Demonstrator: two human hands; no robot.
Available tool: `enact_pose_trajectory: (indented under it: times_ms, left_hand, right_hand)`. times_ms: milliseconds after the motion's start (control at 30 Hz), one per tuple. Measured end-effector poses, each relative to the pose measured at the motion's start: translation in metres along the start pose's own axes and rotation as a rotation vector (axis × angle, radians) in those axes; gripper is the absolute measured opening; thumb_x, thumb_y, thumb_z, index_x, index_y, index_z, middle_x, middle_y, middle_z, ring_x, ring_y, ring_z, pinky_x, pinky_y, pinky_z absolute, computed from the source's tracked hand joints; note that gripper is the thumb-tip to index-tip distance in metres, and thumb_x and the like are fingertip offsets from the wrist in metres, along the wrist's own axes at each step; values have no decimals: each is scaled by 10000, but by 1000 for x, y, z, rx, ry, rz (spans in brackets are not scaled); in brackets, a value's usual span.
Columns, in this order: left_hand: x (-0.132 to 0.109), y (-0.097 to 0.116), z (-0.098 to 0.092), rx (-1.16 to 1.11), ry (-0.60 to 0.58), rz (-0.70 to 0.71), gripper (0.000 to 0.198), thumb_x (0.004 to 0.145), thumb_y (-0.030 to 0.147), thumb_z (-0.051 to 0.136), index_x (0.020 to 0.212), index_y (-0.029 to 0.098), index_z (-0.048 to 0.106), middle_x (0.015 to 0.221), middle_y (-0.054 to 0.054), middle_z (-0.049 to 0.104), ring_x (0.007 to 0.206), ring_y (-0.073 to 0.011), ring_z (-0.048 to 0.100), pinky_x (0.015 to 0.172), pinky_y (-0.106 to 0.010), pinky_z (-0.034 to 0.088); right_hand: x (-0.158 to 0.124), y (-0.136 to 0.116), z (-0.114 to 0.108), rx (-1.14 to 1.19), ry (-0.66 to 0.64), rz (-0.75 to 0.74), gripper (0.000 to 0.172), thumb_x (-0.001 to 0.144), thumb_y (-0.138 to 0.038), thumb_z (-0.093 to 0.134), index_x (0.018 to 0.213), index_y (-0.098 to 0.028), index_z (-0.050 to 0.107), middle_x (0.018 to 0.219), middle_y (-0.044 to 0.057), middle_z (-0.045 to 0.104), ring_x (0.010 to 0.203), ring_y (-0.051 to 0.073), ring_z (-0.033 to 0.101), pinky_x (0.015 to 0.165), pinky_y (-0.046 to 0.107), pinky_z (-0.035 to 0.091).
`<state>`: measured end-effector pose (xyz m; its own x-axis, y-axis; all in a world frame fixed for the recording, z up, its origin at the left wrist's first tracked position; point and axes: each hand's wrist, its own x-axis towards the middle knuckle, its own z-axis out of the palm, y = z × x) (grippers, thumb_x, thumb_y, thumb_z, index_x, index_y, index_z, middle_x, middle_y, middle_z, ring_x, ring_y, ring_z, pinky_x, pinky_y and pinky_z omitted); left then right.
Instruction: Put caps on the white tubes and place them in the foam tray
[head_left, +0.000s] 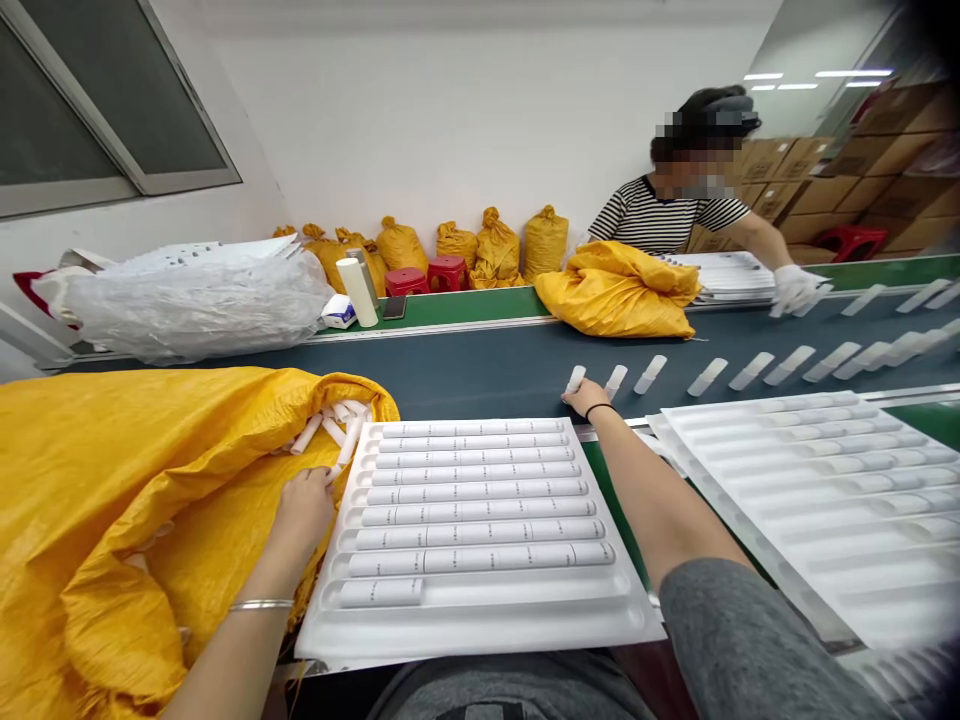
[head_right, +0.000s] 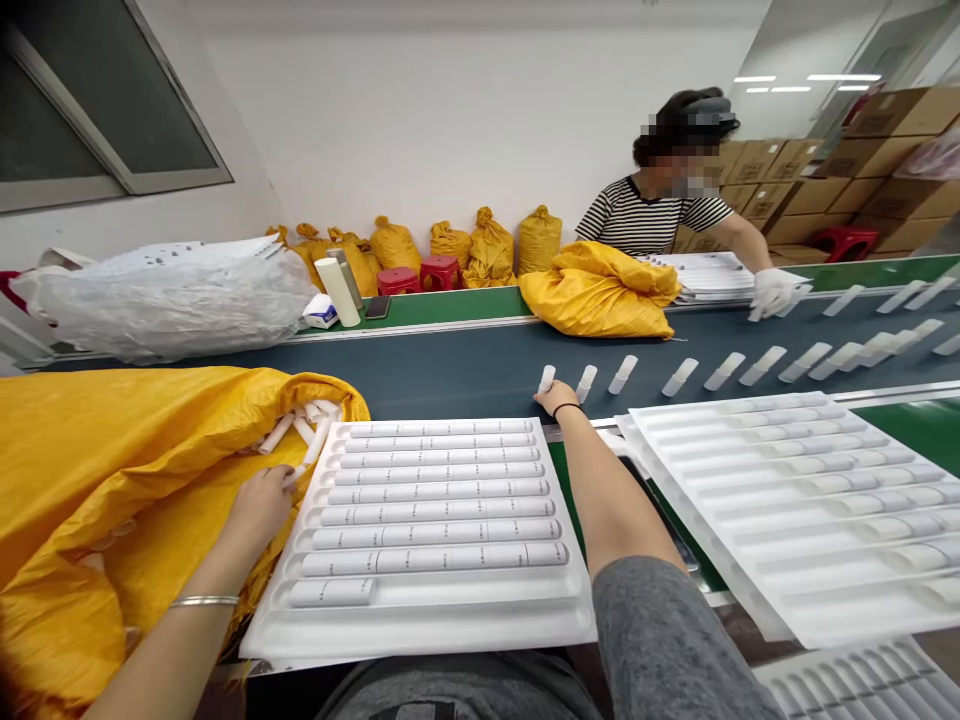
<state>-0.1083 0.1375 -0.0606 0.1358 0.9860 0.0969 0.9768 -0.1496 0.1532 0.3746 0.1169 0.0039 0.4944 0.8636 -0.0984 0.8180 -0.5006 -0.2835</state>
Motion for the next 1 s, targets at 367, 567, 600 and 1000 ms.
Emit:
enact_pose_trajectory:
  times_ms: [367, 567, 600, 1000]
  left_hand:
    - [-21, -11, -35, -213, -10, -21, 200, 745, 245, 536, 865, 131, 648, 865, -139, 668, 836, -292, 618, 772, -401, 470]
    - [-45, 62, -44, -653, 167, 206, 237, 842, 339, 559, 1014, 177, 579, 1102, -85, 606, 1060, -198, 566, 948, -334, 444]
    - [-49, 74, -44, -815, 178, 242, 212, 827, 318, 595, 985, 176, 581, 1080, -84, 608, 1052, -196, 571, 943, -339, 453]
    - [-97, 160, -50, -2014, -343, -198, 525, 641, 277, 809, 1066, 243, 502, 930, 10, 665, 843, -96, 647, 786, -236, 528]
  right_hand:
    - [-128, 37, 0, 30, -284, -435, 173, 858, -305, 534, 778, -183, 627, 780, 51, 658, 701, 175, 616, 612, 263, 451]
    - [-214, 58, 60, -337, -64, -647, 295, 634, 46, 536, 798, -178, 637, 825, 91, 651, 686, 235, 634, 595, 323, 478]
    - [-215, 60, 63, -339, -30, -666, 305, 638, 50, 518, 807, -179, 629, 845, 94, 643, 699, 233, 630, 613, 333, 486]
    - [-212, -9, 21, 829, -183, -598, 253, 928, -327, 442, 1119, -205, 555, 889, 50, 640, 717, 152, 637, 653, 278, 543]
